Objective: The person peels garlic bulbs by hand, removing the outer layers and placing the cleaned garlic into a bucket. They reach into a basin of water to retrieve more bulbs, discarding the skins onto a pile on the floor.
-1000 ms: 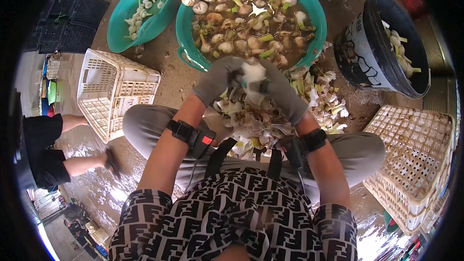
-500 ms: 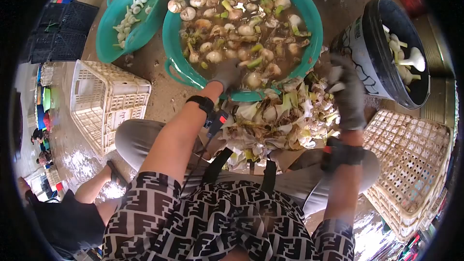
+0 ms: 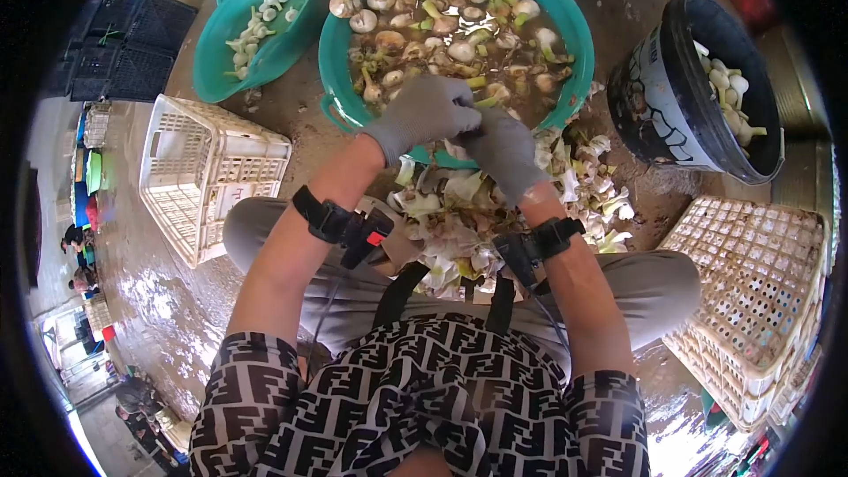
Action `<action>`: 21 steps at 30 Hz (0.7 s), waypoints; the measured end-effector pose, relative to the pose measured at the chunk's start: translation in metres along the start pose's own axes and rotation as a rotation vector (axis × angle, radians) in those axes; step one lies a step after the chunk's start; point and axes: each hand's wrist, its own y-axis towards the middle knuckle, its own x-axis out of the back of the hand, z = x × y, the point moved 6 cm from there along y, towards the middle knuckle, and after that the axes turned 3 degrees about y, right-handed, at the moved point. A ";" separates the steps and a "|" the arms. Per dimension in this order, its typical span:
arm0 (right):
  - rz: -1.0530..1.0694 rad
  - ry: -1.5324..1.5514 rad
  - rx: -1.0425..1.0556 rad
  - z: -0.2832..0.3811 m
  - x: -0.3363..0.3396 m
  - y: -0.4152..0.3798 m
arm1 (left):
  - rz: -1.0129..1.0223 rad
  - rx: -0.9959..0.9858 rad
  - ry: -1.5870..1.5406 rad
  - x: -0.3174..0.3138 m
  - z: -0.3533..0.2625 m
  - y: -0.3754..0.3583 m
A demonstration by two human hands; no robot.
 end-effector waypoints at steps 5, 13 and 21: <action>-0.056 0.416 -0.167 -0.040 0.006 -0.011 | -0.259 -0.159 -0.285 -0.022 0.008 -0.027; 0.091 1.019 -0.248 -0.036 0.005 -0.031 | -0.239 -0.082 -0.475 -0.064 0.009 -0.053; 0.057 0.802 -0.077 -0.039 0.005 -0.033 | 0.145 0.277 -1.516 -0.090 0.040 -0.049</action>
